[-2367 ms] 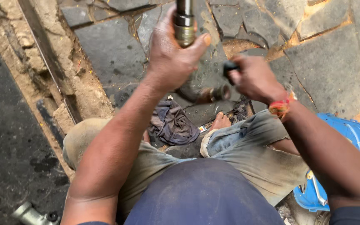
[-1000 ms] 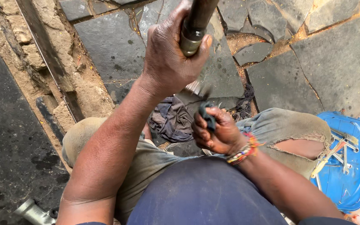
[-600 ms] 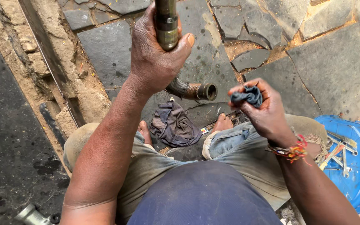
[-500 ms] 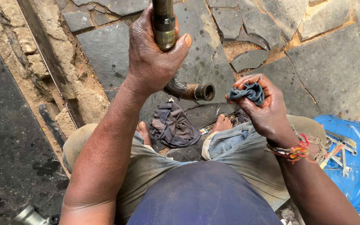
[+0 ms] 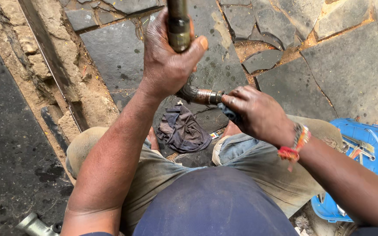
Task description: The person sits on a stone floor and uses a dark cloth to wipe and clean a long, curved metal pipe. They rotate the pipe in their hands to clean different sections, including the threaded ends and the curved body, while surrounded by other metal parts and tools.
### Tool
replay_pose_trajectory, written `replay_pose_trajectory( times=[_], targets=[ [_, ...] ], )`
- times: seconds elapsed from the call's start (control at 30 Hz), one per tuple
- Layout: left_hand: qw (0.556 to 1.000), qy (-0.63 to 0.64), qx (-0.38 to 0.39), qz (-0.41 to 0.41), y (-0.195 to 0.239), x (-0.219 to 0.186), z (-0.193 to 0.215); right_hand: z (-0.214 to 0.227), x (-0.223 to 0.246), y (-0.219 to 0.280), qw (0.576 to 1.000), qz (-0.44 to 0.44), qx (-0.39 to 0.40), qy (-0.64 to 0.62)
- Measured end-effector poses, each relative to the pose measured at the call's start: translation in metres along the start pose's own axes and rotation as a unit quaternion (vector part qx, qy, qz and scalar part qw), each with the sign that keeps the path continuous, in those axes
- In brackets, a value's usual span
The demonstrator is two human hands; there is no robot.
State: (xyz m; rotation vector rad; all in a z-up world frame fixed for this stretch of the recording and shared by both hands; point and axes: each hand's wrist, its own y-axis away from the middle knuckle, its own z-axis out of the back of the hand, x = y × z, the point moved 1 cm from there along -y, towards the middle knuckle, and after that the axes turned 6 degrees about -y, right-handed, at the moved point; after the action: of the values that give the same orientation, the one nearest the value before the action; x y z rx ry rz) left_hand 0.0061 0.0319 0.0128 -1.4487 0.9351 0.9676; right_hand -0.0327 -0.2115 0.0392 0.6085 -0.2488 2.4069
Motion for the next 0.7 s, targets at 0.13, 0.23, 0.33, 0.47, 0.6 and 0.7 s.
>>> replay_pose_trajectory(
  times=[0.13,0.23,0.33,0.47,0.6,0.7],
  targets=[
    [0.996,0.057,-0.062,-0.026,-0.004,0.007,0.005,-0.046,-0.004,0.0,0.941,-0.189,-0.015,-0.281],
    [0.991,0.001,-0.128,-0.031,-0.002,0.019,0.001,-0.082,0.012,-0.002,0.723,-0.356,-0.041,-0.591],
    [0.994,-0.009,-0.101,-0.031,-0.003,0.024,0.006,-0.086,0.026,0.004,0.429,-0.35,-0.074,-0.829],
    [0.996,-0.024,-0.05,-0.069,-0.012,0.025,-0.003,-0.075,0.032,0.029,0.547,-0.316,-0.152,-0.76],
    [0.998,0.054,-0.02,-0.026,-0.007,0.026,0.007,-0.042,0.004,0.045,0.679,-0.218,-0.296,-0.636],
    [0.99,0.138,-0.007,0.02,-0.004,0.037,0.0,-0.031,-0.006,0.03,0.822,-0.187,-0.296,-0.449]
  ],
)
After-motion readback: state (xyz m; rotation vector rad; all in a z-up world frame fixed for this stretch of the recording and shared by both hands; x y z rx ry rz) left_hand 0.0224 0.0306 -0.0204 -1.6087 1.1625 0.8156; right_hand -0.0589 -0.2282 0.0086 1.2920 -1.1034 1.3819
